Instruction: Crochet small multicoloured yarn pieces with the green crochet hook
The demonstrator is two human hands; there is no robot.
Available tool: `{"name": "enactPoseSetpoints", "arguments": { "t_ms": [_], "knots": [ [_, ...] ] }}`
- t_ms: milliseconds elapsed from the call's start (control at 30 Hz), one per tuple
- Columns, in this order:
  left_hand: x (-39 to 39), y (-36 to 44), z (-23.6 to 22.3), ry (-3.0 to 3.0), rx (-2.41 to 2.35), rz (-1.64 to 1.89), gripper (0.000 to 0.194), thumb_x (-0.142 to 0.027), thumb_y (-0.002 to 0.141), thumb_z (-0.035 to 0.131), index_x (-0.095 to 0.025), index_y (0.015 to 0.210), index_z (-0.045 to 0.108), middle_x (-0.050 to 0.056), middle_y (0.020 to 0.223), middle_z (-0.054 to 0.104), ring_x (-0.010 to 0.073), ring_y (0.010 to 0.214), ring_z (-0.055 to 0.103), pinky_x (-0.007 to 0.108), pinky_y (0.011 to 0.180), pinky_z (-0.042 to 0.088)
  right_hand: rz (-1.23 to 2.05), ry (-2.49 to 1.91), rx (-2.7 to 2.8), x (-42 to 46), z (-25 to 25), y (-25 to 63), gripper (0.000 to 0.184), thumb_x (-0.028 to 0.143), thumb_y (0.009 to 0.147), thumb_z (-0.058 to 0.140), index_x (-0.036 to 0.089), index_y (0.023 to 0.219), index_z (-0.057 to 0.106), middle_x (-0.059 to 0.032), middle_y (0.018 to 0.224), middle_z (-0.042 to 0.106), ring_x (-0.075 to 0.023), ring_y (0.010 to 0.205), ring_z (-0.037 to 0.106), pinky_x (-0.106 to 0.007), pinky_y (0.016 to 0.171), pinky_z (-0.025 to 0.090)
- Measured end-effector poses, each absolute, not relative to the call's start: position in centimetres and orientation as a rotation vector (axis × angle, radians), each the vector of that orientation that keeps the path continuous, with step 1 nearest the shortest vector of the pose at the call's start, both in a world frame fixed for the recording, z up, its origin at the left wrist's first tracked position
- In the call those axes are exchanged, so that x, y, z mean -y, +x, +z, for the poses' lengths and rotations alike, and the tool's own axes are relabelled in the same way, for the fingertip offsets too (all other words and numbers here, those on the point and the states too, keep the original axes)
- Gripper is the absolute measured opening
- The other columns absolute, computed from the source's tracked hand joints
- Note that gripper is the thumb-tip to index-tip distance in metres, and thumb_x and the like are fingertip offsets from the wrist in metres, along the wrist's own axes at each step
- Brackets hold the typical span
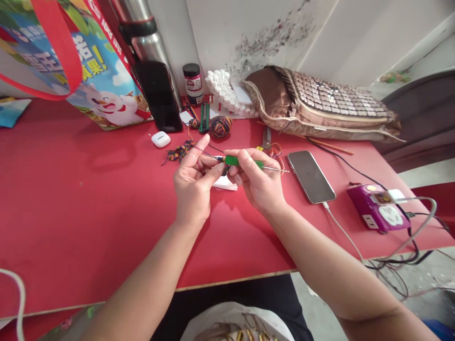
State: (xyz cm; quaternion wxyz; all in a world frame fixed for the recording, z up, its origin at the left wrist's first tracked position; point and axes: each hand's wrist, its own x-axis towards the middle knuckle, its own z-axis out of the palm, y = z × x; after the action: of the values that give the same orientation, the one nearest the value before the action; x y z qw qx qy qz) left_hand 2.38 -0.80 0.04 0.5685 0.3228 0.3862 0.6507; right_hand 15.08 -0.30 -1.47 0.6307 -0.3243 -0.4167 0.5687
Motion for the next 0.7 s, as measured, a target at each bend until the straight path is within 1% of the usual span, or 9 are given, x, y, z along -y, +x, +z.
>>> {"name": "enactPoseSetpoints", "arguments": {
  "t_ms": [100,167,200,233,300,367,500,600,700],
  "knots": [
    [0.7,2.6,-0.4,0.704,-0.928,1.535,0.055,-0.012,0.067,0.096,-0.024,0.12,0.084,-0.007,0.07,0.07,0.01,0.065,0.068,0.024,0.067,0.057,1.087,-0.846,1.067,0.7,-1.9,14.7,0.038,0.06,0.095,0.08,0.022,0.097,0.086,0.002,0.07,0.067,-0.0104,0.056,0.055,-0.029,0.057,0.048],
    [0.5,2.3,-0.9,0.651,-0.907,1.52,0.057,-0.014,0.066,0.099,-0.023,0.12,0.084,-0.008,0.07,0.068,0.0075,0.063,0.065,0.022,0.066,0.055,0.924,-0.906,1.154,1.1,-2.2,14.4,0.037,0.059,0.099,0.076,0.024,0.103,0.086,0.0002,0.076,0.07,-0.0119,0.06,0.056,-0.032,0.063,0.052],
    [0.3,2.1,-1.1,0.632,-0.877,1.498,0.058,-0.015,0.064,0.101,-0.022,0.12,0.084,-0.009,0.069,0.066,0.0063,0.061,0.062,0.021,0.062,0.052,0.877,-0.923,1.19,1.2,-2.3,14.3,0.035,0.058,0.101,0.074,0.026,0.106,0.086,-0.0011,0.08,0.071,-0.013,0.063,0.057,-0.033,0.067,0.054],
    [0.1,1.8,-1.3,0.624,-0.844,1.465,0.061,-0.017,0.064,0.103,-0.022,0.122,0.084,-0.008,0.07,0.066,0.0066,0.062,0.063,0.021,0.062,0.051,0.857,-0.925,1.207,1.4,-2.3,14.3,0.034,0.058,0.101,0.074,0.027,0.108,0.086,-0.002,0.083,0.072,-0.0139,0.065,0.058,-0.034,0.07,0.055],
    [-0.3,1.1,-1.6,0.649,-0.795,1.381,0.062,-0.021,0.069,0.103,-0.025,0.127,0.082,-0.007,0.072,0.066,0.0082,0.066,0.067,0.022,0.065,0.054,0.915,-0.903,1.197,1.4,-2.3,14.3,0.034,0.059,0.1,0.075,0.028,0.109,0.086,-0.0022,0.083,0.071,-0.015,0.066,0.057,-0.036,0.071,0.055],
    [-0.7,0.4,-1.7,0.687,-0.749,1.334,0.059,-0.022,0.071,0.102,-0.026,0.126,0.082,-0.007,0.073,0.066,0.0088,0.067,0.068,0.022,0.065,0.055,1.049,-0.841,1.138,1.2,-2.2,14.4,0.035,0.06,0.097,0.078,0.028,0.107,0.087,-0.0009,0.078,0.069,-0.0147,0.063,0.056,-0.035,0.066,0.053],
    [-1.1,-0.4,-1.4,0.691,-0.726,1.32,0.056,-0.018,0.066,0.104,-0.027,0.118,0.086,-0.006,0.074,0.07,0.0087,0.066,0.068,0.021,0.061,0.055,1.241,-0.728,1.017,0.8,-2.1,14.6,0.032,0.057,0.094,0.083,0.028,0.107,0.088,0.0004,0.073,0.068,-0.0141,0.062,0.056,-0.033,0.062,0.05],
    [-1.2,-0.5,-1.1,0.694,-0.735,1.328,0.055,-0.016,0.064,0.105,-0.028,0.115,0.087,-0.005,0.075,0.072,0.0096,0.066,0.068,0.021,0.059,0.055,1.274,-0.702,0.967,0.7,-2.2,14.7,0.024,0.051,0.096,0.084,0.029,0.106,0.089,0.001,0.071,0.068,-0.0135,0.062,0.056,-0.033,0.062,0.048],
    [-1.2,-0.5,-0.9,0.712,-0.738,1.34,0.054,-0.015,0.065,0.104,-0.029,0.114,0.088,-0.005,0.075,0.072,0.0087,0.064,0.068,0.019,0.052,0.05,1.289,-0.708,0.95,0.7,-2.2,14.8,0.026,0.051,0.097,0.082,0.028,0.106,0.09,0.0015,0.068,0.066,-0.0129,0.061,0.055,-0.032,0.062,0.047]
  ]
}}
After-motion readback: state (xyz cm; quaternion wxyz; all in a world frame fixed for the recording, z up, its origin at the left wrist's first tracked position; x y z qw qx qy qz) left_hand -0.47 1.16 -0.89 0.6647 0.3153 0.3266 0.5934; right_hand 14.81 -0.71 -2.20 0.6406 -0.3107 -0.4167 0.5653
